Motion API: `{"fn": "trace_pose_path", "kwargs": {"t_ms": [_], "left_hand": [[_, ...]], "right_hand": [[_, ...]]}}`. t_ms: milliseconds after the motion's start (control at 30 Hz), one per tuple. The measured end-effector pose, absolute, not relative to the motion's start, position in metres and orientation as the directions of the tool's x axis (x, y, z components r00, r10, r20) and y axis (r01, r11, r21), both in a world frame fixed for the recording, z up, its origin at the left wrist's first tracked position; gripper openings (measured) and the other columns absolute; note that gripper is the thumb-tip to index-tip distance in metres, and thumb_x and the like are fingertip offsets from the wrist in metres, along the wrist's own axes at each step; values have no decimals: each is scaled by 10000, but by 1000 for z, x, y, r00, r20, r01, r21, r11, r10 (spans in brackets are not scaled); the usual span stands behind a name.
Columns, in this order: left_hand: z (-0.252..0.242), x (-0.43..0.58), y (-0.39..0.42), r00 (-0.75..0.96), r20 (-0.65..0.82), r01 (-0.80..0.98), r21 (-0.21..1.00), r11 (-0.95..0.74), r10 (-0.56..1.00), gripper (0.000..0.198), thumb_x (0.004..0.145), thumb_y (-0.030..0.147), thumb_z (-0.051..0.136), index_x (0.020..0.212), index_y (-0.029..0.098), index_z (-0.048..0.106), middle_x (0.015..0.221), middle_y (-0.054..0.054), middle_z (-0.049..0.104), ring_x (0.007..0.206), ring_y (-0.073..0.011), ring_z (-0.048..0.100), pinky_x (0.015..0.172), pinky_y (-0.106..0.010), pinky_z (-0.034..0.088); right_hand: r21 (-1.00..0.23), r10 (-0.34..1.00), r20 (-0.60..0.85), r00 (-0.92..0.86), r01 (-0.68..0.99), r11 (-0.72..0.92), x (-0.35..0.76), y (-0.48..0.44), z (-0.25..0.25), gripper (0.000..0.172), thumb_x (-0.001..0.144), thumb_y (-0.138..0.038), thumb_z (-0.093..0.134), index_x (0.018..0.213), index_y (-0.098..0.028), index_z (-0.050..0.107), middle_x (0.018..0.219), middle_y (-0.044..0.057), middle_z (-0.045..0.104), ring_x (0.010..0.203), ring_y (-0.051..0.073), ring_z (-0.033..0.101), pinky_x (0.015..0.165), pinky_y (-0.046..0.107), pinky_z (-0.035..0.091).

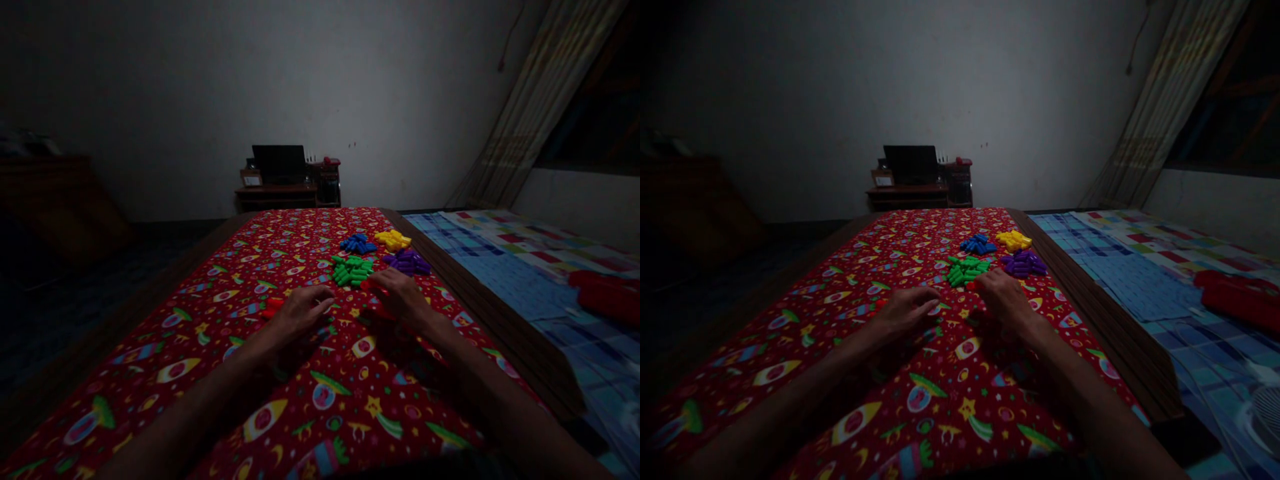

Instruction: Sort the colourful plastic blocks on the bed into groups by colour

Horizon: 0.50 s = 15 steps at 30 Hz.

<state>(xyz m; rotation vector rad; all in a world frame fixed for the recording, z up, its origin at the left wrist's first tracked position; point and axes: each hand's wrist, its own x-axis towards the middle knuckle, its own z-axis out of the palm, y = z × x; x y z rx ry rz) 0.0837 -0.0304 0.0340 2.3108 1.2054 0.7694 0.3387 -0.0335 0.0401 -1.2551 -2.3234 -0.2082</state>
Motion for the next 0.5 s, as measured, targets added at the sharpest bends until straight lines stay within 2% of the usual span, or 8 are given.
{"fn": "trace_pose_path", "kwargs": {"t_ms": [67, 133, 233, 333, 400, 500], "left_hand": [[41, 60, -23, 474, 315, 711, 414, -568, 822, 310, 866, 406, 494, 1030, 201, 658, 1048, -77, 697, 950, -213, 634, 868, -326, 482], [43, 34, -12, 434, 294, 809, 289, -512, 852, 356, 845, 420, 512, 1091, 200, 644, 1115, -99, 673, 1036, -236, 606, 917, -345, 456], [41, 5, 3, 403, 80, 892, 189, -411, 912, 370, 821, 430, 523, 1052, 178, 666, 1041, -116, 693, 960, -244, 634, 825, -314, 479], [40, -4, 12, 422, -50, 893, 194, -405, 905, 323, 791, 445, 538, 922, 201, 702, 935, -80, 718, 825, -208, 657, 704, -255, 473], [41, 1, 12, 428, -50, 885, 222, -408, 902, 305, 771, 452, 549, 861, 214, 716, 879, -60, 730, 771, -193, 658, 656, -232, 456], [44, 14, 9, 398, -19, 883, 281, -377, 917, 347, 776, 464, 520, 873, 206, 732, 792, -47, 735, 675, -179, 645, 575, -222, 426]], "right_hand": [[-123, 786, 488, -379, 862, 492, 355, -26, 44, 200, 924, -200, 471, 938, -163, 668, 985, 126, 673, 899, 210, 576, 736, 281, 417], [-139, 820, 443, -363, 876, 462, 368, -21, 43, 208, 922, -205, 474, 927, -146, 674, 998, 139, 671, 911, 221, 575, 752, 290, 410], [-135, 843, 368, -393, 874, 467, 378, -17, 38, 226, 924, -233, 481, 874, -133, 677, 920, 131, 675, 852, 207, 578, 754, 286, 396], [-127, 861, 318, -396, 882, 453, 379, -17, 37, 345, 957, -298, 424, 785, -127, 669, 793, 118, 666, 742, 187, 566, 714, 282, 382], [-129, 859, 337, -386, 885, 448, 379, -17, 38, 385, 967, -318, 397, 768, -124, 663, 783, 120, 665, 729, 182, 562, 706, 278, 378], [-141, 825, 433, -362, 877, 459, 378, -16, 41, 352, 958, -313, 416, 808, -121, 670, 851, 128, 680, 780, 186, 573, 729, 272, 385]]}}
